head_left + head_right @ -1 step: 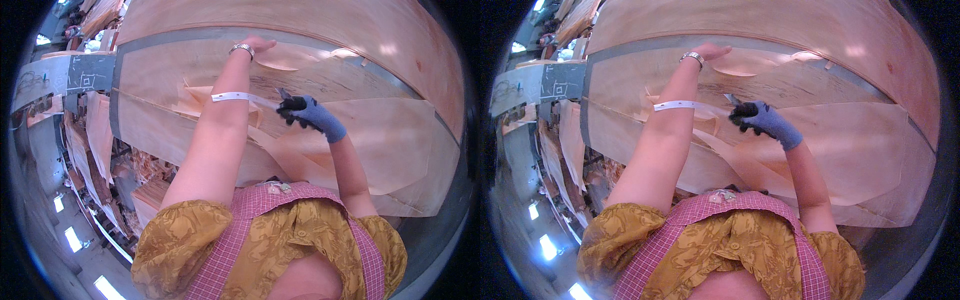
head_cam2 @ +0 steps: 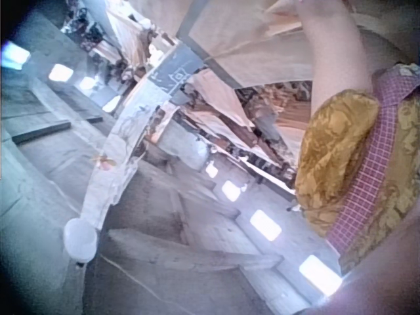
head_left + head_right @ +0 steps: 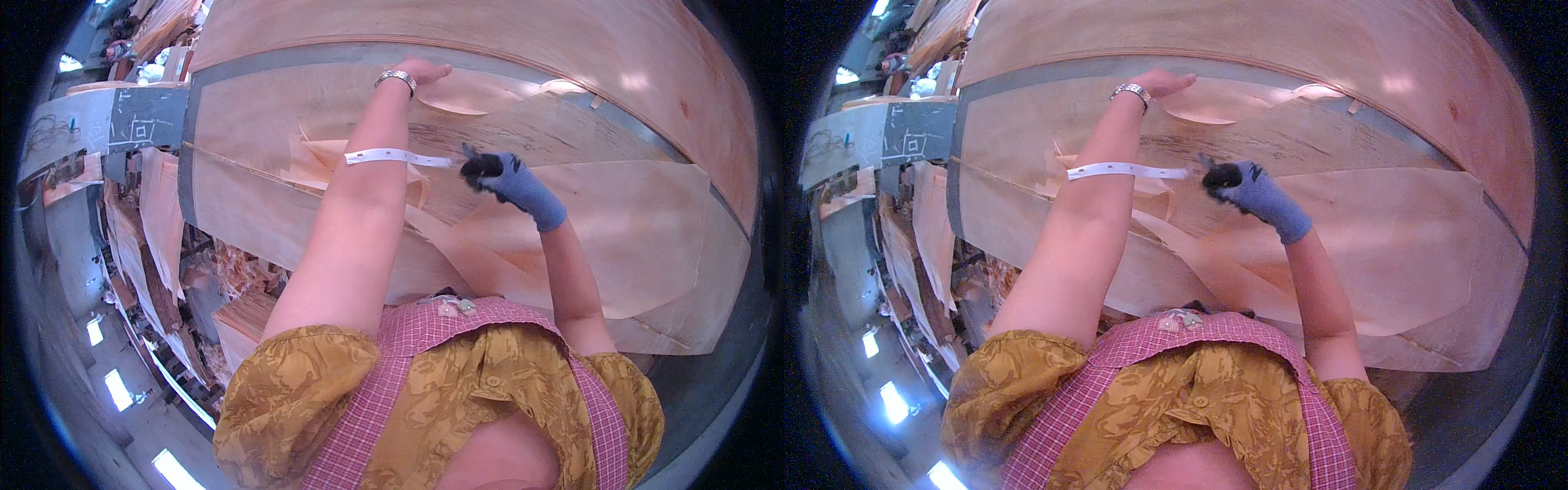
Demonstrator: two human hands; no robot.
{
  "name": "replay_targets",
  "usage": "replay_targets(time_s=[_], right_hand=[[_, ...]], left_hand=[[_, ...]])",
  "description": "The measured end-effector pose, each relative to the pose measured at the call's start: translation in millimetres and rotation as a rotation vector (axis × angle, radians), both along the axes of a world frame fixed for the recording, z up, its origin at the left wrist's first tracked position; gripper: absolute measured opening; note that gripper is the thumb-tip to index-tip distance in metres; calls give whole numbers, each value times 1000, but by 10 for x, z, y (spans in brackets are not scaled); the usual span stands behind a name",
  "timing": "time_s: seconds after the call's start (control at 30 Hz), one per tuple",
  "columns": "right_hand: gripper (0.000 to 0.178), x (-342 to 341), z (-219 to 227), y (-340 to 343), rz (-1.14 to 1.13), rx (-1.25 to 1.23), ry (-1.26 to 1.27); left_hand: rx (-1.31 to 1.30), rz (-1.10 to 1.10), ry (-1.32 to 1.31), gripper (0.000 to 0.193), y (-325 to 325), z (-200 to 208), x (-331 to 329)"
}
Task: The person trims thin wood veneers with a cutting tool on a table and then stacks the large sheets into separate piles.
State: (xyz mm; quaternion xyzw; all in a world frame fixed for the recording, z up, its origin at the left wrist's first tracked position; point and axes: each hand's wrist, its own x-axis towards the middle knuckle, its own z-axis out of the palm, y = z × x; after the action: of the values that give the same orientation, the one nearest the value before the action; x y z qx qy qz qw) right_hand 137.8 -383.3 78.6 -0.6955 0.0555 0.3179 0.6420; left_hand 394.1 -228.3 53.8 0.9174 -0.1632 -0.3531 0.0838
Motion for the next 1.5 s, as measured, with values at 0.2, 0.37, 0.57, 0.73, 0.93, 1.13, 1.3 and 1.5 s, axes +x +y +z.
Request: replay_targets(time_s=[0.2,0.37,0.57,0.73,0.93,1.13,1.3,1.5], right_hand=[[37,348,288,412,-368,356,-230],[40,492,256,808,-341,591,-178],[27,414,407,748,-252,513,-143],[17,219,741,352,31,272,-19],[16,-180,1131,-224,-70,-24,175],[22,-118,806,-816,-511,-265,140],[19,272,586,-919,-712,-191,12],[20,202,-162,-992,-817,-13,102]], left_hand=[[56,-3,69,79,-11,-91,109],[-9,-50,1,79,-47,-157,108],[50,-127,-54,79,-28,-246,106],[-20,-170,-222,67,-17,-329,-44],[-183,-26,-595,56,207,-346,-550],[-514,-244,-783,50,-297,-386,-1021],[-768,-290,-715,55,-663,-568,-1354],[-800,-255,-599,58,-684,-475,-1303]])
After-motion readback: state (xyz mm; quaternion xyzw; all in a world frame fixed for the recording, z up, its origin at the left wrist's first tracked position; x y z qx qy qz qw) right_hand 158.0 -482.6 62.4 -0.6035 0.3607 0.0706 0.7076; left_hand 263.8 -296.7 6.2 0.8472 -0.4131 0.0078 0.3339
